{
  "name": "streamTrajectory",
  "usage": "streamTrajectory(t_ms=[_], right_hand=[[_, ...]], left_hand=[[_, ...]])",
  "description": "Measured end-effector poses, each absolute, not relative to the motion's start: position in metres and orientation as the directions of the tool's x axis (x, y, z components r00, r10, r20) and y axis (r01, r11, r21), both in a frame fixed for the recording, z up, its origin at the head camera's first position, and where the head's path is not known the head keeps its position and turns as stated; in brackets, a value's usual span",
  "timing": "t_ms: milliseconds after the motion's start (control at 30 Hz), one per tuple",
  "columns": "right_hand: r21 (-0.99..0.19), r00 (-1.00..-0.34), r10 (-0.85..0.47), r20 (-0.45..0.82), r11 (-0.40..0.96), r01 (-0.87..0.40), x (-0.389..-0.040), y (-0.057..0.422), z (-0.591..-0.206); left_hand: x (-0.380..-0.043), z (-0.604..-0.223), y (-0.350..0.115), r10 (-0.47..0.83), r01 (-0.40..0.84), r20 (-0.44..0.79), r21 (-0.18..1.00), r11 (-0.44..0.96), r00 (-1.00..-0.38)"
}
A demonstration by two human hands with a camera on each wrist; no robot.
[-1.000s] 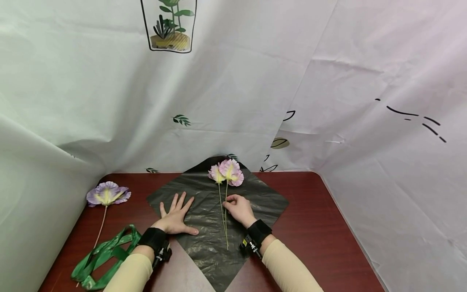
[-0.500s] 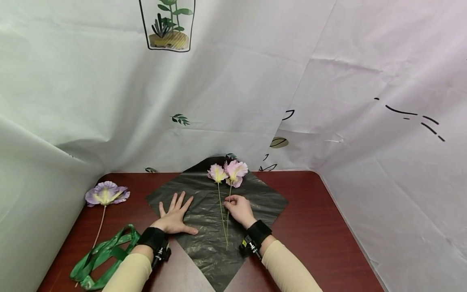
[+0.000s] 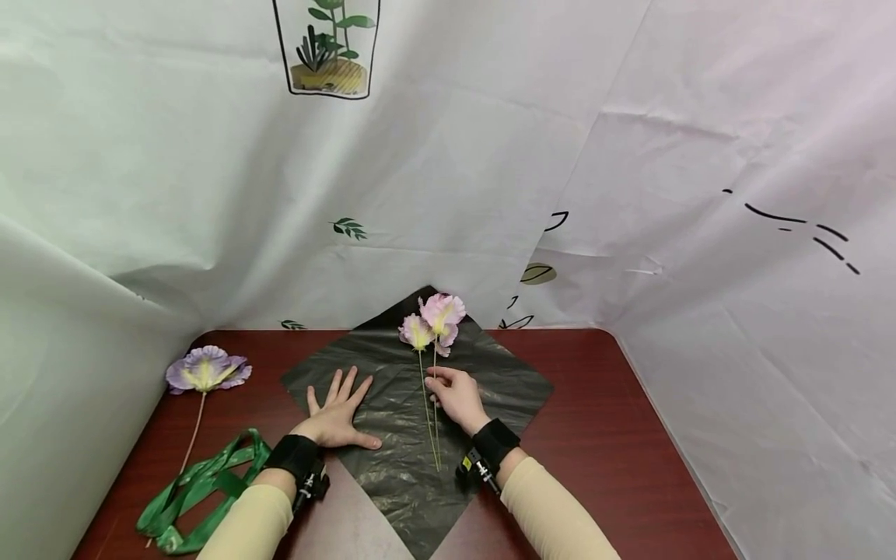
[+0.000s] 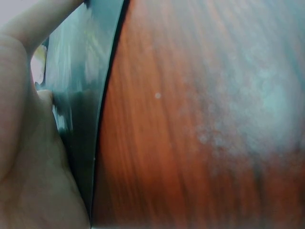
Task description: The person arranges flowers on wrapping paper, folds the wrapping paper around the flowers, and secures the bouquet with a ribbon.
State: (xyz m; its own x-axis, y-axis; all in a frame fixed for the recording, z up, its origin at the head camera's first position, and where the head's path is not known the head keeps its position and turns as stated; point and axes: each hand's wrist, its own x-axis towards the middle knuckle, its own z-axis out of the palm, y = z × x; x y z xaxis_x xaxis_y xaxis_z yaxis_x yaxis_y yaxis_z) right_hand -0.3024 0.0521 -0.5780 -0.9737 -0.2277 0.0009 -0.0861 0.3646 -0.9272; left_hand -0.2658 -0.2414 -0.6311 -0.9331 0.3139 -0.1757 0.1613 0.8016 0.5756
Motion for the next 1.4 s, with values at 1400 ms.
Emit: streamTrajectory(t_ms=[1400], right_hand=[[-0.919, -0.979, -0.196, -0.051, 0.393, -0.030, -0.307, 0.048, -0.590]], left_hand=[[-0.266, -0.631, -0.241, 0.312, 0.163, -0.176, 0.567, 0.807, -0.934]])
